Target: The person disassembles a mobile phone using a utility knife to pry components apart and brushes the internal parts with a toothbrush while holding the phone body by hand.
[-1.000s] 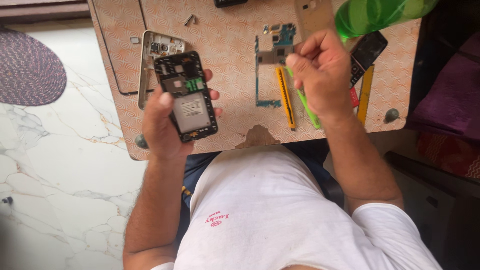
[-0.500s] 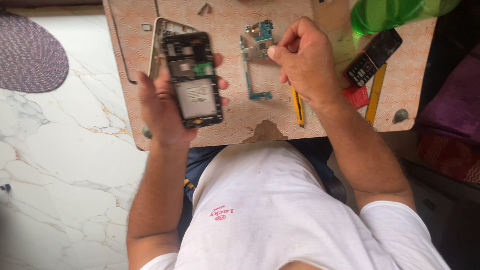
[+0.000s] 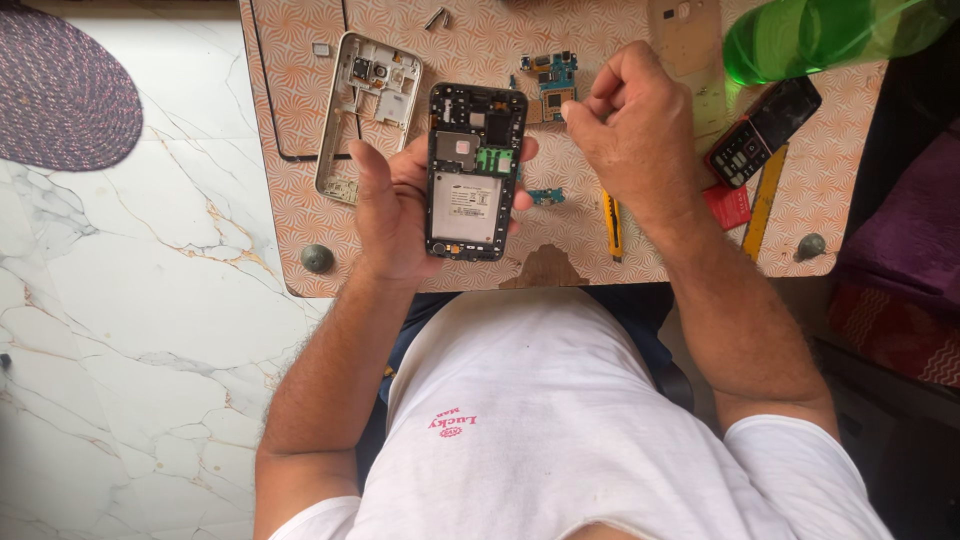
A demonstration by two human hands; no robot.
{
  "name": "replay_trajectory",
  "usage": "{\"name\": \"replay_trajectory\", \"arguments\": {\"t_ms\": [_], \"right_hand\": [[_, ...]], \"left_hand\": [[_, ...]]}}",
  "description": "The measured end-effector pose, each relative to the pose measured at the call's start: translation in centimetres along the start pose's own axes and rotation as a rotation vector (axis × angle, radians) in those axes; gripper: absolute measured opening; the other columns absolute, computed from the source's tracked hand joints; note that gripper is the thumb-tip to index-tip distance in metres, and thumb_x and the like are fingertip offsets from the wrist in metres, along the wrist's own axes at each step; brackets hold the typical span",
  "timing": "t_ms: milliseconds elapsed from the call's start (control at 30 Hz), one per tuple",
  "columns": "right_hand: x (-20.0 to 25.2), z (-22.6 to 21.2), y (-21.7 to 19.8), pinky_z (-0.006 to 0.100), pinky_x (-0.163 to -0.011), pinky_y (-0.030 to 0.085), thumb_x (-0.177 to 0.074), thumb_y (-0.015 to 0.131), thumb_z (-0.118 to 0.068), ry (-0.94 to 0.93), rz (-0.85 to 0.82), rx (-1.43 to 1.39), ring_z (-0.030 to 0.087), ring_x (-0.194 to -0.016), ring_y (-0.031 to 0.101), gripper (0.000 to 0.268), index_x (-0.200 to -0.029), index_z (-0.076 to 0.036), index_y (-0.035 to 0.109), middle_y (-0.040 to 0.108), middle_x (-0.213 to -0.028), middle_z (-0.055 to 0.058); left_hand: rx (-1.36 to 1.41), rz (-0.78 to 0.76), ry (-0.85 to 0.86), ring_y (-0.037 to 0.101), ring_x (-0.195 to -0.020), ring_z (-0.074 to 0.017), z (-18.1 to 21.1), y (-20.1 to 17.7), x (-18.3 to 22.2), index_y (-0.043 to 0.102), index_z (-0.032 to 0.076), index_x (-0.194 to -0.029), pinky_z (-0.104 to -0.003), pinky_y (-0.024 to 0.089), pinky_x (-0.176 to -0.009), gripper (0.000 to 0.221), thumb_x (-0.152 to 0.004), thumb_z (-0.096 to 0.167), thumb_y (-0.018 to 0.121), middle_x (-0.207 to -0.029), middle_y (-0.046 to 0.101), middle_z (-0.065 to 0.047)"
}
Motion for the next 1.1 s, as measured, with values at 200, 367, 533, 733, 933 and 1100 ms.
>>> {"name": "replay_trajectory", "arguments": {"t_ms": [200,367,533,733,933,1100], "right_hand": [[0.1,-1.5,-0.9,0.025,-0.063,0.055,-0.095,0.085,-0.003,-0.121,0.045,0.063,0.009,-0.072,0.066,0.03,-0.098,-0.001,0.055,0.067,-0.081,0.006],[1.2,-2.0,-1.1,0.022,-0.063,0.05,-0.103,0.073,-0.003,-0.05,-0.013,-0.209,0.008,-0.071,0.061,0.015,-0.109,0.003,0.06,0.069,-0.087,0.006],[1.7,-3.6,0.1,0.02,-0.069,0.051,-0.104,0.05,-0.006,0.013,-0.232,-0.811,0.007,-0.074,0.06,0.031,-0.132,0.003,0.063,0.071,-0.104,0.008],[1.8,-4.9,1.8,0.027,-0.087,0.06,-0.104,0.061,-0.003,-0.008,-0.366,-1.054,0.013,-0.095,0.07,0.039,-0.142,0.004,0.055,0.069,-0.121,0.011],[2.1,-4.3,2.0,0.027,-0.079,0.063,-0.106,0.069,0.005,-0.105,-0.262,-0.945,0.016,-0.088,0.073,0.029,-0.134,0.006,0.063,0.073,-0.106,0.016],[1.9,-3.1,2.2,0.028,-0.075,0.064,-0.104,0.07,0.006,-0.11,-0.227,-0.984,0.018,-0.083,0.074,0.024,-0.128,0.006,0.066,0.074,-0.102,0.018]], "left_hand": [[0.006,0.01,0.002,0.073,-0.105,-0.0348,0.0,-0.2,0.1,0.047,-0.006,-0.148,-0.043,0.066,-0.082,0.103,-0.095,0.082,0.04,-0.139,0.057,-0.037],[0.048,0.024,-0.055,0.073,-0.105,-0.0354,-0.3,-0.2,0.2,0.047,-0.007,-0.148,-0.045,0.065,-0.083,0.106,-0.093,0.083,0.038,-0.14,0.057,-0.036],[0.088,0.017,-0.095,0.073,-0.101,-0.0361,-0.2,0.2,0.3,0.048,-0.007,-0.147,-0.048,0.065,-0.079,0.105,-0.095,0.083,0.033,-0.136,0.06,-0.035],[0.131,0.005,-0.146,0.074,-0.098,-0.0355,-0.6,0.4,0.5,0.049,-0.005,-0.148,-0.047,0.066,-0.075,0.104,-0.096,0.082,0.028,-0.131,0.063,-0.032],[0.128,0.01,-0.193,0.073,-0.098,-0.0343,-1.2,0.3,0.6,0.049,-0.003,-0.149,-0.045,0.065,-0.074,0.102,-0.097,0.082,0.026,-0.13,0.064,-0.03],[0.177,-0.003,-0.221,0.073,-0.1,-0.0333,-1.5,0.3,0.5,0.049,-0.002,-0.15,-0.044,0.065,-0.075,0.101,-0.097,0.081,0.025,-0.133,0.063,-0.029]]}}
Point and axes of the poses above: each hand's wrist, its own x-axis away from the middle knuckle, its own y-axis out of the palm, z = x × y, the point moved 10 cm from there along -x, towards the middle knuckle
